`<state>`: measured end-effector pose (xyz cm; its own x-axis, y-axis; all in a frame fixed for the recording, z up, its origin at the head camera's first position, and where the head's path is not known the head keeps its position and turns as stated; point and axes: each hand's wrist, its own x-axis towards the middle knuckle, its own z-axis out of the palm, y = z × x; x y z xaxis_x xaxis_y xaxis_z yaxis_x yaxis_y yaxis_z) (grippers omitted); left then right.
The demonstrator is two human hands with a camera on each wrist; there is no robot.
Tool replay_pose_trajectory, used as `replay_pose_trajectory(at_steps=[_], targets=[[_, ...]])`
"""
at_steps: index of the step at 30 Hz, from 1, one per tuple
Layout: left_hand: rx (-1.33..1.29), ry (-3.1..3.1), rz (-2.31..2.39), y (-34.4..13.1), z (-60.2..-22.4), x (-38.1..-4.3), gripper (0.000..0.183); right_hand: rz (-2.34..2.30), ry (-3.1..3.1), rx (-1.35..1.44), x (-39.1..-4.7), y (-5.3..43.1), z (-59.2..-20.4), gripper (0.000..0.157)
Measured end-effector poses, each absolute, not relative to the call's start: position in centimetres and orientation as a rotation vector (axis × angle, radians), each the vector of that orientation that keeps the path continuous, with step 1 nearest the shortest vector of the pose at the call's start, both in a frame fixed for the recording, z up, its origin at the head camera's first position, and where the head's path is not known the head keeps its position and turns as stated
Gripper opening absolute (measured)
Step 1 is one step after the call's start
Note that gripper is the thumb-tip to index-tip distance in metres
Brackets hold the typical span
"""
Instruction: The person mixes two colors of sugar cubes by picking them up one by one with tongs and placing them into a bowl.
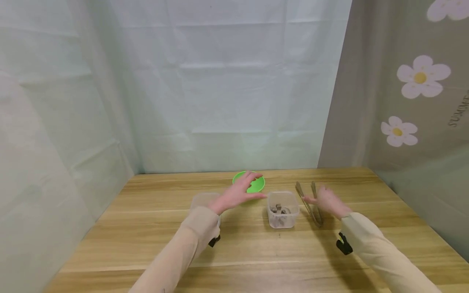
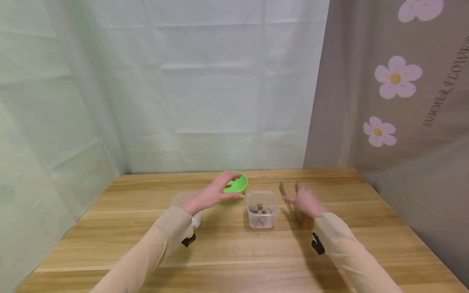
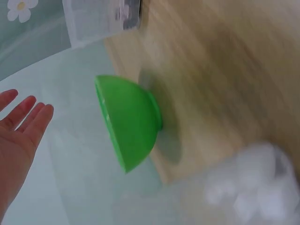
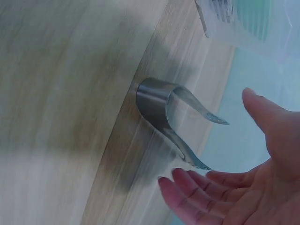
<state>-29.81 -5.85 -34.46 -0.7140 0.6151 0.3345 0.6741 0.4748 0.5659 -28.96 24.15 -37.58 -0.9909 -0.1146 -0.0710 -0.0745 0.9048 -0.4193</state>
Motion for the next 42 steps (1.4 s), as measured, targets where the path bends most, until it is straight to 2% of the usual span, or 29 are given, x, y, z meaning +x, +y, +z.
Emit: replay_pose_trajectory(at_steps=[2, 5, 7, 15, 22, 26, 34, 42], targets=[[-1.159, -2.633, -1.174, -5.4, -34.9, -30.0, 0.066, -0.638, 2.969, -0.138, -29.1, 24.1, -37.7, 0.085], [-1.153, -2.645, -1.329, -4.9, -35.5, -30.2, 0.066, -0.658, 2.952, -0.117, -29.3, 24.0, -38.0, 0.058], [-1.138, -2.655, -1.403, -4.6, -35.8, -30.1, 0.066, -0.681, 2.955, -0.119, -29.4, 23.9, -38.3, 0.046], [-1.144, -2.731, -1.335, -3.2, -37.1, -29.9, 0.083, -0.676, 2.944, -0.069, -29.5, 23.4, -39.0, 0.050], [-1.127, -2.775, -1.373, -2.5, -37.7, -29.7, 0.088, -0.609, 2.927, -0.047, -29.4, 23.1, -39.1, 0.052], [-1.120, -2.778, -1.393, -2.4, -38.3, -29.8, 0.090, -0.606, 2.925, -0.006, -29.5, 22.9, -39.1, 0.051], [-1.101, -2.757, -1.459, -2.1, -39.1, -29.9, 0.094, -0.571, 2.951, 0.006, -29.5, 23.2, -38.9, 0.038], [-1.089, -2.730, -1.484, -1.8, -39.7, -30.0, 0.090, -0.673, 3.002, -0.125, -29.5, 24.3, -38.1, 0.042]])
